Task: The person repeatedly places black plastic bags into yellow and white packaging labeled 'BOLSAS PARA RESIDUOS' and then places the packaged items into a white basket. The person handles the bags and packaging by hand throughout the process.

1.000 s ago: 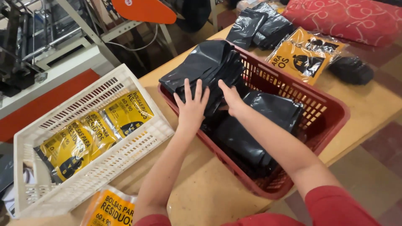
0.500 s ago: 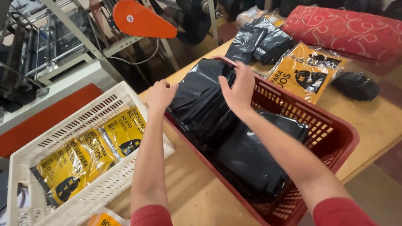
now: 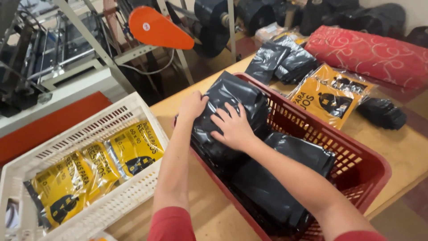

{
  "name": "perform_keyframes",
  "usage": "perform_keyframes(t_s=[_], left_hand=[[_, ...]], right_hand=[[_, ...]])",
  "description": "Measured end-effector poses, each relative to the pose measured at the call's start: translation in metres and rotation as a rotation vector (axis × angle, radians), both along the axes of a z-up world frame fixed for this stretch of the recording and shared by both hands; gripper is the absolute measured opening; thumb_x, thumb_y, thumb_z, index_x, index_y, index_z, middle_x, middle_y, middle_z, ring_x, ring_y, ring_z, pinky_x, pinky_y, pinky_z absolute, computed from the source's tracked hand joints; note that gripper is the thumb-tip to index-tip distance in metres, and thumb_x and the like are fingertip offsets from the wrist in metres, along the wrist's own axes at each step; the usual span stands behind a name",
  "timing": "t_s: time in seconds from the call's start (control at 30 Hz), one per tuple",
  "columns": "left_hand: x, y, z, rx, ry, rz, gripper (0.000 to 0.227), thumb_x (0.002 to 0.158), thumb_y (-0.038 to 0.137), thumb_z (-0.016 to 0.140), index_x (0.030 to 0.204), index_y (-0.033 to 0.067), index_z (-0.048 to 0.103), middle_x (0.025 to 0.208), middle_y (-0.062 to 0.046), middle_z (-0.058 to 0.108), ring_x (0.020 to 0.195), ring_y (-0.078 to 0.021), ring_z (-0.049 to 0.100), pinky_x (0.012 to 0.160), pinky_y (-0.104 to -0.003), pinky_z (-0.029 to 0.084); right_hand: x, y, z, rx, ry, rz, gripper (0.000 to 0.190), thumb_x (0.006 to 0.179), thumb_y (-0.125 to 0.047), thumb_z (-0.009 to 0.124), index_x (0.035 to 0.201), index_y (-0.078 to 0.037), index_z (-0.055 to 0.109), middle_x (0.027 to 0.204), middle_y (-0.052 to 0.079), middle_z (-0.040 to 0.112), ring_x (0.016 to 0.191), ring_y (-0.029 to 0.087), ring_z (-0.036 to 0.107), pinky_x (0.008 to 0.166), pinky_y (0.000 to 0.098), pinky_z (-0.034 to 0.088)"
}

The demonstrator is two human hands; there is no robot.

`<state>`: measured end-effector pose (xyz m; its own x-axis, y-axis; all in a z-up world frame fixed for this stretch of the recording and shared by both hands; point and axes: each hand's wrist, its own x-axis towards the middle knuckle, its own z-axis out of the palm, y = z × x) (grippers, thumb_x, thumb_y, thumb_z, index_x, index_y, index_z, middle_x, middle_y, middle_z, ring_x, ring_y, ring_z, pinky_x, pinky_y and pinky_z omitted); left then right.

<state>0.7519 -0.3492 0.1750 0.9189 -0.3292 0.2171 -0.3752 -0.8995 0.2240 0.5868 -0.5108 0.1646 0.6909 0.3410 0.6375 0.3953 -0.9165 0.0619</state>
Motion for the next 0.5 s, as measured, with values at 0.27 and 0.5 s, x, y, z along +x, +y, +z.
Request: perform_keyframes(t_s=[0.27, 0.5], left_hand=[[-0.070, -0.006, 0.103, -0.129, 0.666, -0.018, 0.083, 0.093, 0.072, 0.024, 0.151, 0.0149, 0.043, 0.157, -0.018, 0.040, 0.149, -0.0339, 0.030, 0.128, -0.043, 0.016], [-0.062, -0.006, 0.094, -0.316, 0.786, 0.134, 0.081, 0.080, 0.078, 0.045, 0.144, 0.0276, 0.050, 0.153, -0.002, 0.046, 0.141, -0.0243, 0.038, 0.123, -0.037, 0.019]], right_hand=[[-0.047, -0.014, -0.009, 0.014, -0.072, 0.058, 0.057, 0.096, -0.055, 0.045, 0.137, -0.016, 0.054, 0.141, 0.012, 0.052, 0.139, 0.040, 0.039, 0.111, 0.0681, 0.022], [-0.095, -0.023, -0.002, 0.309, 0.121, -0.034, 0.051, 0.087, -0.048, 0.062, 0.122, -0.011, 0.056, 0.121, 0.009, 0.056, 0.118, 0.030, 0.049, 0.103, 0.0482, 0.035]])
